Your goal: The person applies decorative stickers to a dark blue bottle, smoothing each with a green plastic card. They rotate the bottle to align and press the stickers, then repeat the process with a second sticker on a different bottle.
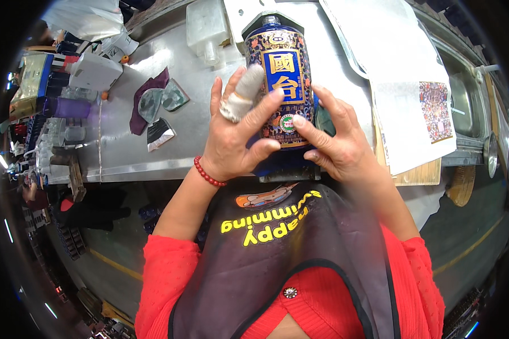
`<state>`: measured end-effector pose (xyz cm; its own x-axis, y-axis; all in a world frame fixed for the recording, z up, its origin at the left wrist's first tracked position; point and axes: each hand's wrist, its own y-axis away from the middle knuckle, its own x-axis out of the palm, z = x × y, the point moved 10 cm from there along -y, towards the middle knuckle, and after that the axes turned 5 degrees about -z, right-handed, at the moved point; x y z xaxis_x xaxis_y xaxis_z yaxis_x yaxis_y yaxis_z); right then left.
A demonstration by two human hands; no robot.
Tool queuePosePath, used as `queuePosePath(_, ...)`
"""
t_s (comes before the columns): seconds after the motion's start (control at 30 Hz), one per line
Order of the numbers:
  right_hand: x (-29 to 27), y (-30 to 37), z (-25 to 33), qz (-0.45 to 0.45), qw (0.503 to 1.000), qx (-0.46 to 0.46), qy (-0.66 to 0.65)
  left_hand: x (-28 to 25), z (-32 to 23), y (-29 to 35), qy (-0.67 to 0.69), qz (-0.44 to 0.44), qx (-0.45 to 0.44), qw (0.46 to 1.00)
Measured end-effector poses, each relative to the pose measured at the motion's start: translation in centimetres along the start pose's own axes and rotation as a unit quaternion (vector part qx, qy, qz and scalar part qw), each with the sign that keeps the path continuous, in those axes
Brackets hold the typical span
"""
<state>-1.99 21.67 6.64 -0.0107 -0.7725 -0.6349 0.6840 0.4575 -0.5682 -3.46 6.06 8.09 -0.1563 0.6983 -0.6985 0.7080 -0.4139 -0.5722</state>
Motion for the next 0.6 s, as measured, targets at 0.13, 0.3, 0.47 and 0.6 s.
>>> queuePosePath(0.13,0.1,1.3,0.6,-0.005,1.000,-0.002,-0.007,0.6,-1.4,1.6,-0.055,0.024,0.050,0.997)
queuePosePath(0.3,-0.3,2.4,0.9,0.030,0.999,-0.012,-0.022,1.2,-1.3,3.9,-0.083,0.009,0.056,0.995)
queuePosePath(0.47,-0.8,1.8,0.5,-0.007,1.000,0.006,-0.020,1.2,-1.3,6.4,-0.073,-0.022,0.018,0.997)
queuePosePath(0.6,-0.4,1.2,1.0,-0.006,1.000,-0.014,-0.002,1.0,-1.4,7.9,-0.105,-0.001,0.003,0.995)
